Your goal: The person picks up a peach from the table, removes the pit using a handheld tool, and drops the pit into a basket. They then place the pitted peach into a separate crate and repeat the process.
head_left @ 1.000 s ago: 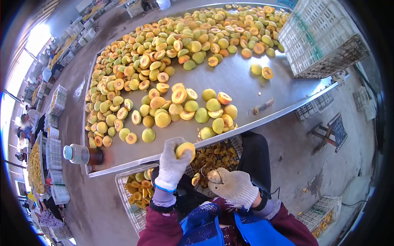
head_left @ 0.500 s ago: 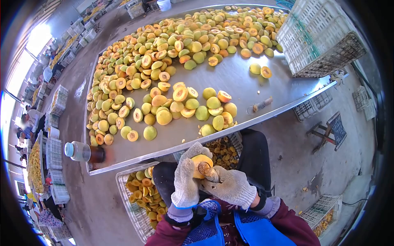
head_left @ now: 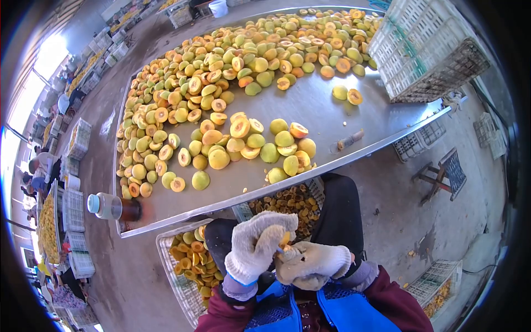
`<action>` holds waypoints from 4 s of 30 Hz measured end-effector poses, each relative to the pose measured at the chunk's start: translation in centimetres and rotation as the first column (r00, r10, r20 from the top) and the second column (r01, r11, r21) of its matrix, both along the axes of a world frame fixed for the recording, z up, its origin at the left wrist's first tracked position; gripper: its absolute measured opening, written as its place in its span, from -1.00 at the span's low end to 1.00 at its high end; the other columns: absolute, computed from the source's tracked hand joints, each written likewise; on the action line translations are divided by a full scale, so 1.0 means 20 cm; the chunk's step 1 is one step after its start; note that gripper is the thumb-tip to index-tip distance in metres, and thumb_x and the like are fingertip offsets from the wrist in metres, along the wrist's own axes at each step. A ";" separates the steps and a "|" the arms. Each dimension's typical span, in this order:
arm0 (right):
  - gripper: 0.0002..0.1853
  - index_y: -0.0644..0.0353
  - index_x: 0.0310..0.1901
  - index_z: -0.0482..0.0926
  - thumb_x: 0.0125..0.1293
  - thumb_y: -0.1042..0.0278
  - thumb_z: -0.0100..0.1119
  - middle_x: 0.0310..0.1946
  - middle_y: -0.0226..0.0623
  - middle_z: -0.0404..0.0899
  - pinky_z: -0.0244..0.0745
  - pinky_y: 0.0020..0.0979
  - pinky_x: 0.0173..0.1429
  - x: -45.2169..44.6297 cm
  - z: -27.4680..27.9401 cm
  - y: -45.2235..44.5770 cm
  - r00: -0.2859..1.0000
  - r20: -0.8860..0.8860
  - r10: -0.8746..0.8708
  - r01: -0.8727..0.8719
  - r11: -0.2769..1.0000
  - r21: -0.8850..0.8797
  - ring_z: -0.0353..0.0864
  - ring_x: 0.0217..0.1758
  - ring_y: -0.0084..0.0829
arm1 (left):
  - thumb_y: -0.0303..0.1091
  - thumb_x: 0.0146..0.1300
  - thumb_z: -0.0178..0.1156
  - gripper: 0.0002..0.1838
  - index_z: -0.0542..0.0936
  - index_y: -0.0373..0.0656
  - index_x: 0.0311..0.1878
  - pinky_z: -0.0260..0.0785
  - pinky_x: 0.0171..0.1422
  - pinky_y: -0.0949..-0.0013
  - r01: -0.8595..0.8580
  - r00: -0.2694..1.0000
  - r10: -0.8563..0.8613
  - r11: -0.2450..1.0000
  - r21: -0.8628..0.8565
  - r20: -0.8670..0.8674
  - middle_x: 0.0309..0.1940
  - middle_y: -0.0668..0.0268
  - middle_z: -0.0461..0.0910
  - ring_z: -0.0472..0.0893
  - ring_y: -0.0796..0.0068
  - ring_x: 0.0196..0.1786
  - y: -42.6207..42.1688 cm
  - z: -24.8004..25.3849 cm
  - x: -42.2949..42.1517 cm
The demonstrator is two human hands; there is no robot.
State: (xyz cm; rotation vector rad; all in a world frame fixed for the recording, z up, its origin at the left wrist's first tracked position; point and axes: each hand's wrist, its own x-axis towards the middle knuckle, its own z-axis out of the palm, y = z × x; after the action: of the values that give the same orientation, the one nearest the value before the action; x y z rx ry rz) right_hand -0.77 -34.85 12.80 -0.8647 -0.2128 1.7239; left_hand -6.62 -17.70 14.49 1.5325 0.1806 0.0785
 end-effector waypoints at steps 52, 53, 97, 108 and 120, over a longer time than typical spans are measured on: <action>-0.64 0.04 -0.22 0.55 0.23 -0.10 0.20 -0.54 -0.19 0.62 0.54 -0.16 -0.33 -0.08 -0.04 0.22 0.023 0.995 0.099 0.405 0.909 -0.100 0.67 -0.40 -0.07 | 0.24 0.41 -0.10 -0.27 0.46 -0.34 0.21 0.46 0.13 0.29 -0.236 0.972 0.210 0.894 -0.381 -0.110 -0.06 0.09 0.64 0.62 0.28 0.00 0.10 -0.24 -0.03; -0.64 0.04 -0.22 0.56 0.23 -0.10 0.18 -0.52 -0.15 0.63 0.54 -0.15 -0.32 -0.09 -0.03 0.22 0.087 0.992 0.087 0.395 0.912 -0.114 0.67 -0.40 -0.06 | 0.24 0.41 -0.10 -0.27 0.46 -0.34 0.21 0.46 0.13 0.29 -0.235 0.972 0.209 0.895 -0.379 -0.110 -0.06 0.09 0.64 0.62 0.28 0.00 0.08 -0.22 -0.04; -0.50 0.10 0.22 0.35 0.21 0.40 0.14 -0.65 -0.31 0.40 0.21 -0.42 -0.73 -0.18 -0.11 0.01 0.939 -0.221 -0.262 0.321 0.899 0.299 0.29 -0.79 -0.40 | -0.27 0.28 0.29 -0.60 0.57 -0.21 0.14 0.51 0.08 0.32 0.002 0.957 -0.080 0.963 0.269 0.280 -0.03 0.16 0.65 0.68 0.29 -0.08 0.00 -0.04 -0.06; -0.86 0.10 -0.13 0.43 0.28 0.43 0.02 -0.79 -0.39 0.27 0.08 -0.40 -0.80 -0.25 -0.02 0.02 0.893 -0.349 -0.285 0.395 0.866 0.306 0.16 -0.89 -0.48 | -0.23 0.34 0.25 -0.59 0.53 -0.24 0.17 0.51 0.09 0.32 -0.031 0.931 0.031 1.000 -0.006 0.364 0.01 0.23 0.64 0.66 0.38 -0.05 -0.07 -0.16 -0.08; -0.80 0.24 -0.36 0.53 0.19 0.31 0.32 -0.59 -0.38 0.50 0.34 -0.56 -0.51 -0.11 -0.03 0.12 0.968 -0.249 0.031 0.062 0.933 0.355 0.44 -0.62 -0.61 | 0.13 0.42 0.00 -0.44 0.46 -0.25 0.10 0.57 -0.18 0.27 -0.112 0.994 0.077 0.615 -0.780 -0.083 -0.19 0.13 0.63 0.69 0.27 -0.26 0.01 -0.04 -0.05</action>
State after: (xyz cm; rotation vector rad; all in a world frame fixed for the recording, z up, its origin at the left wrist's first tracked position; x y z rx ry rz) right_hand -2.94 -32.46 12.22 -0.3730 -0.3384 1.6906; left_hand -7.65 -17.47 13.64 0.6251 0.2853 0.0405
